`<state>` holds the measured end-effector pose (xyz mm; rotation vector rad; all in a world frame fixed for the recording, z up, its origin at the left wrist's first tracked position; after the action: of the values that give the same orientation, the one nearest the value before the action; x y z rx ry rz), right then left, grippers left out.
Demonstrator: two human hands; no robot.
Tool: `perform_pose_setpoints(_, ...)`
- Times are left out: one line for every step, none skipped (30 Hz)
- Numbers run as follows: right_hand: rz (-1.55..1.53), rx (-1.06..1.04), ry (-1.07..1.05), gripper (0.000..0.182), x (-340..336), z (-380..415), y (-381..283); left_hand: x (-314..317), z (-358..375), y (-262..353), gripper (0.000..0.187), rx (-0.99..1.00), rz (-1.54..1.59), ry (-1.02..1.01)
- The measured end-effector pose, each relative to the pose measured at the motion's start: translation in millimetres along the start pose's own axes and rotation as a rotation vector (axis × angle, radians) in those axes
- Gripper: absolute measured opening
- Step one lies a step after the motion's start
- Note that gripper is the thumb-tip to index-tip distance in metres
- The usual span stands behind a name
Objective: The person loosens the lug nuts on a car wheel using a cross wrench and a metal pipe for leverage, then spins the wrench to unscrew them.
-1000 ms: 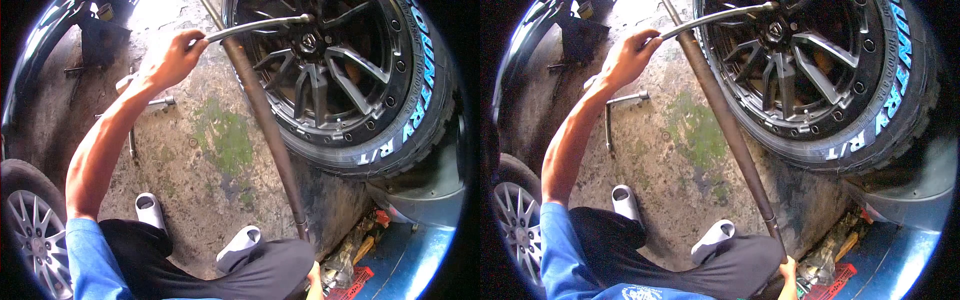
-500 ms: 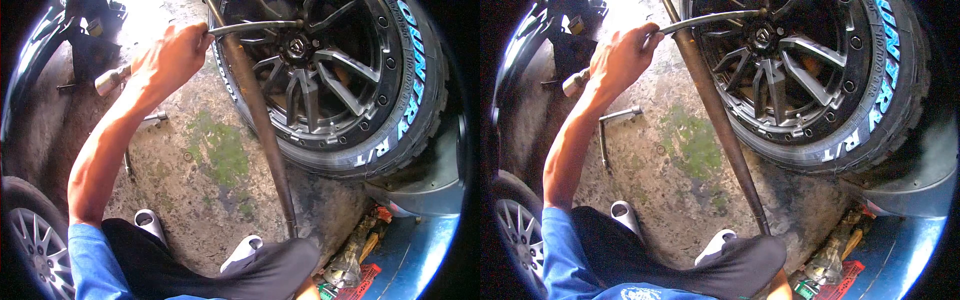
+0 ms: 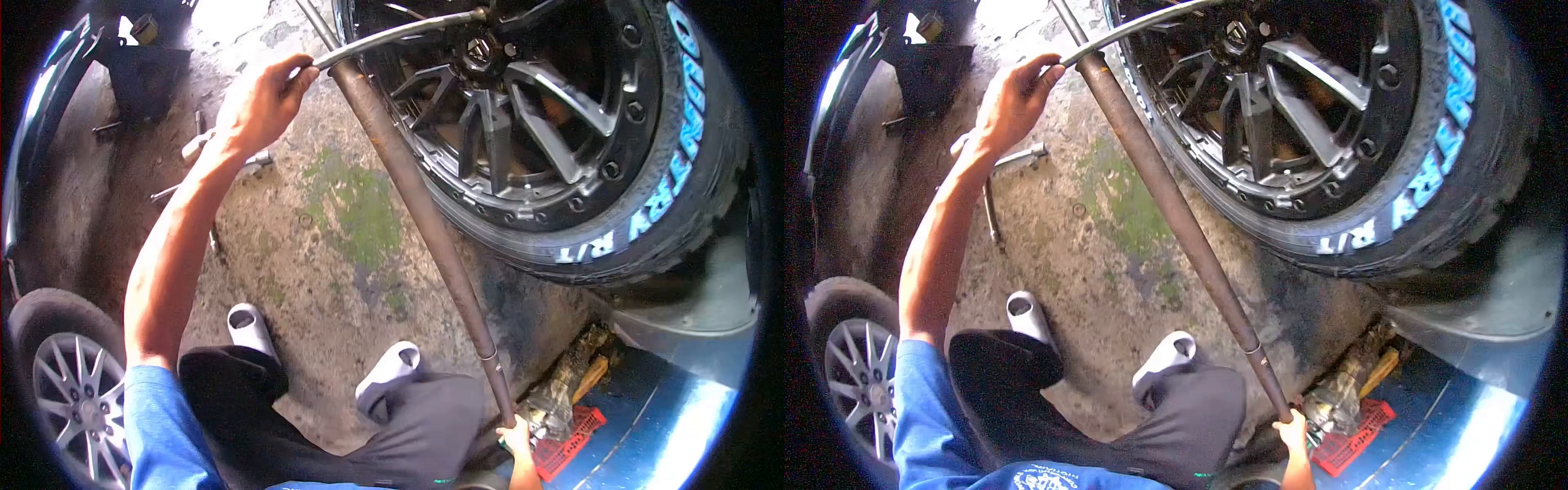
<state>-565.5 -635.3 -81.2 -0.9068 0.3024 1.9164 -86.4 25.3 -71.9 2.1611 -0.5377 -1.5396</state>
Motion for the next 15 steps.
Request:
perform_pose_setpoints(0.021, 0.015, -0.014, 0.031, -24.5, 17.0, 4.5, -2.2, 1.7, 2.1, 0.039, -0.024, 0.010, -0.036)
perform_pose_setpoints(0.052, -0.037, -0.019, 0.031, -49.3, 49.0, -13.3, -9.3, 1.7, 7.9, 0.039, -0.072, -0.025, -0.108)
perform_pose_setpoints(0.081, -0.088, -0.025, 0.031, -71.6, 76.7, -31.1, -15.9, 0.4, 13.8, 0.039, -0.118, -0.060, -0.181)
perform_pose_setpoints(0.102, -0.044, -0.026, 0.031, -99.5, 90.2, -14.0, -9.6, 0.2, 5.3, 0.038, -0.094, 0.014, -0.156)
perform_pose_setpoints(0.118, -0.030, -0.035, 0.031, -123.5, 110.8, -17.3, -18.3, -0.5, 15.6, 0.034, -0.115, 0.032, -0.161)
perform_pose_setpoints(0.141, 0.011, -0.056, 0.032, -148.5, 131.6, -23.0, -19.2, -1.5, 14.4, 0.034, -0.125, 0.044, -0.180)
perform_pose_setpoints(0.163, 0.054, -0.078, 0.034, -172.1, 152.5, -30.8, -19.2, -3.3, 11.7, 0.033, -0.134, 0.056, -0.200)
perform_pose_setpoints(0.231, 0.077, -0.060, 0.036, -192.1, 176.8, -52.9, -24.6, -7.2, 15.6, 0.033, -0.159, 0.067, -0.264)
perform_pose_setpoints(0.243, 0.091, -0.064, 0.036, -215.0, 199.8, -64.8, -25.2, -7.8, 15.9, 0.033, -0.170, 0.073, -0.279)
perform_pose_setpoints(0.336, 0.106, -0.085, 0.035, -235.1, 218.3, -74.9, -23.0, -8.2, 13.2, 0.033, -0.192, 0.130, -0.292)
perform_pose_setpoints(0.428, 0.116, -0.105, 0.036, -253.6, 234.4, -83.8, -23.8, -10.6, 11.4, 0.033, -0.213, 0.188, -0.301)
perform_pose_setpoints(0.479, 0.041, -0.147, 0.037, -271.1, 252.4, -95.1, -28.1, -13.5, 14.5, 0.033, -0.211, 0.216, -0.331)
perform_pose_setpoints(0.489, 0.048, -0.151, 0.037, -288.7, 271.0, -107.5, -30.4, -18.0, 13.6, 0.033, -0.215, 0.257, -0.403)
perform_pose_setpoints(0.485, 0.078, -0.184, 0.029, -302.1, 293.3, -130.9, -29.9, -18.8, 12.4, 0.033, -0.226, 0.277, -0.431)
perform_pose_setpoints(0.480, 0.107, -0.216, 0.021, -313.3, 311.6, -150.9, -32.1, -22.2, 13.1, 0.032, -0.235, 0.296, -0.458)
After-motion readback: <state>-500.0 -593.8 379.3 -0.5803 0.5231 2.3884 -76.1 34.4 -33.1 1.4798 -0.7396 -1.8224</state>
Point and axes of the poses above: each hand's wrist, its own z-axis away from the middle knuckle, its own x-axis out of the palm, y = z × x, the point moved 1 cm from there along -z, towards the middle knuckle, and after that the axes turned 10 degrees about -z, right-handed, at the moved point
